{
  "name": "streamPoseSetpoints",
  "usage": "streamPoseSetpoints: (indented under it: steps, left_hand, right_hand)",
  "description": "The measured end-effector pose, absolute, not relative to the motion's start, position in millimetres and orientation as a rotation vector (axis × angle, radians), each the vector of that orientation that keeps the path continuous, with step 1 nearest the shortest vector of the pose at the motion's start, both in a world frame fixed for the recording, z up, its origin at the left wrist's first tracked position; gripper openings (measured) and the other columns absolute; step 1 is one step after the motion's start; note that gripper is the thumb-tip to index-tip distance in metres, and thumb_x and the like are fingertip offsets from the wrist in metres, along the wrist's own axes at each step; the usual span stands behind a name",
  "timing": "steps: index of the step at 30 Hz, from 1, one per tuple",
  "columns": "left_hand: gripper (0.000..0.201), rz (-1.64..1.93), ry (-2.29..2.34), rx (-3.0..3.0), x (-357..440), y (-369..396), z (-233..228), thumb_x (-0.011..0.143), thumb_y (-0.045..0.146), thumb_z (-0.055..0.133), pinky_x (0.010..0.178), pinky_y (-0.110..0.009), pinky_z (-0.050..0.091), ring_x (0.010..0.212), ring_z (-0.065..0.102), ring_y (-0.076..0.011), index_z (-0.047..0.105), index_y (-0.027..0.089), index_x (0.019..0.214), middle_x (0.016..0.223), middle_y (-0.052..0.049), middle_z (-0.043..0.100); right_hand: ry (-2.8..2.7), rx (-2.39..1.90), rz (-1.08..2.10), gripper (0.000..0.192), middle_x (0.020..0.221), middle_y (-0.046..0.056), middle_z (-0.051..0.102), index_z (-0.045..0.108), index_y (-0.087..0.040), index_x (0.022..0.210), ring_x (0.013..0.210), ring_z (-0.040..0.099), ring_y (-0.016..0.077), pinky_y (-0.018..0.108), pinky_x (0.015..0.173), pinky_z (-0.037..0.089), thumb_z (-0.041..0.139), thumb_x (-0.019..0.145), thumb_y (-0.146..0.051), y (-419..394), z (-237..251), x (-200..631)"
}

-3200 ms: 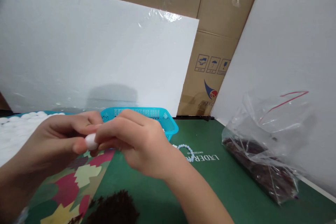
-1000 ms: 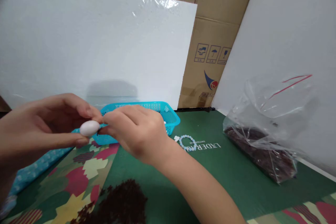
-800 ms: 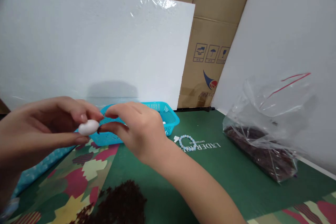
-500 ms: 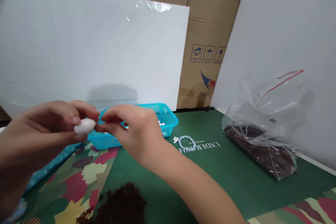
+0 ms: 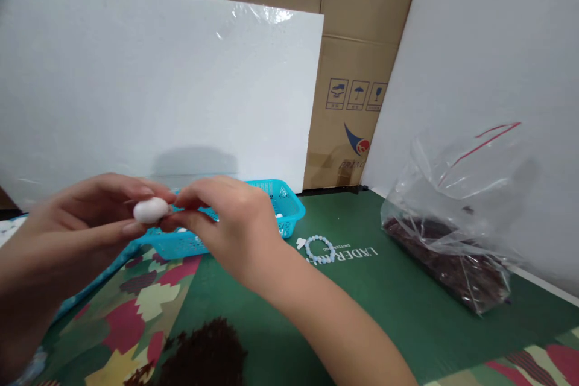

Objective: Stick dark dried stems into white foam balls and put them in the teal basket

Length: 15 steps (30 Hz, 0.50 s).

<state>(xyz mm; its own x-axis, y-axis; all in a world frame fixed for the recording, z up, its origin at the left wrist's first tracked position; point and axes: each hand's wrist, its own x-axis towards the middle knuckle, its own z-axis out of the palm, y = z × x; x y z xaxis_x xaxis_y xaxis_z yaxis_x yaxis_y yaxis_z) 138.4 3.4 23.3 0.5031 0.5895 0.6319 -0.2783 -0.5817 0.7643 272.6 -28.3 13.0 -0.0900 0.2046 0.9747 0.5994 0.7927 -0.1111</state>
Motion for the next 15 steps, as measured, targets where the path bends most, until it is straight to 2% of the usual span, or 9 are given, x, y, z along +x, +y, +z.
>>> streamPoseSetpoints:
  steps: [8,12,15]
  left_hand:
    - [0.023,1.206,0.158,1.846,138.4,4.1,24.4,0.056,-0.002,0.051,0.052,-0.01,0.046,0.063,0.055,-0.0063,0.058,0.019,0.062,0.07,0.006,0.061]
    - [0.023,1.216,0.164,1.838,139.2,5.9,23.8,0.055,-0.001,0.052,0.052,-0.01,0.046,0.063,0.054,-0.0065,0.059,0.02,0.062,0.069,0.006,0.061]
    - [0.018,1.221,0.194,1.818,138.8,6.5,23.4,0.056,0.004,0.055,0.049,-0.008,0.045,0.058,0.053,-0.0041,0.06,0.02,0.062,0.063,0.008,0.061]
  right_hand:
    - [-1.708,-0.619,-0.019,0.013,0.054,-0.003,0.056,0.051,-0.013,0.056,0.05,0.051,0.005,0.009,0.043,0.041,0.057,0.058,-0.002,-33.5,14.2,274.2]
    - [-1.793,-0.71,0.242,0.02,0.065,-0.002,0.056,0.051,-0.013,0.068,0.058,0.052,0.0051,0.011,0.049,0.042,0.048,0.06,0.005,-37.9,16.5,277.5]
    - [-1.81,-0.774,0.4,0.02,0.069,-0.001,0.056,0.05,-0.012,0.075,0.061,0.052,0.0062,0.013,0.051,0.042,0.05,0.06,0.002,-39.6,17.8,278.6]
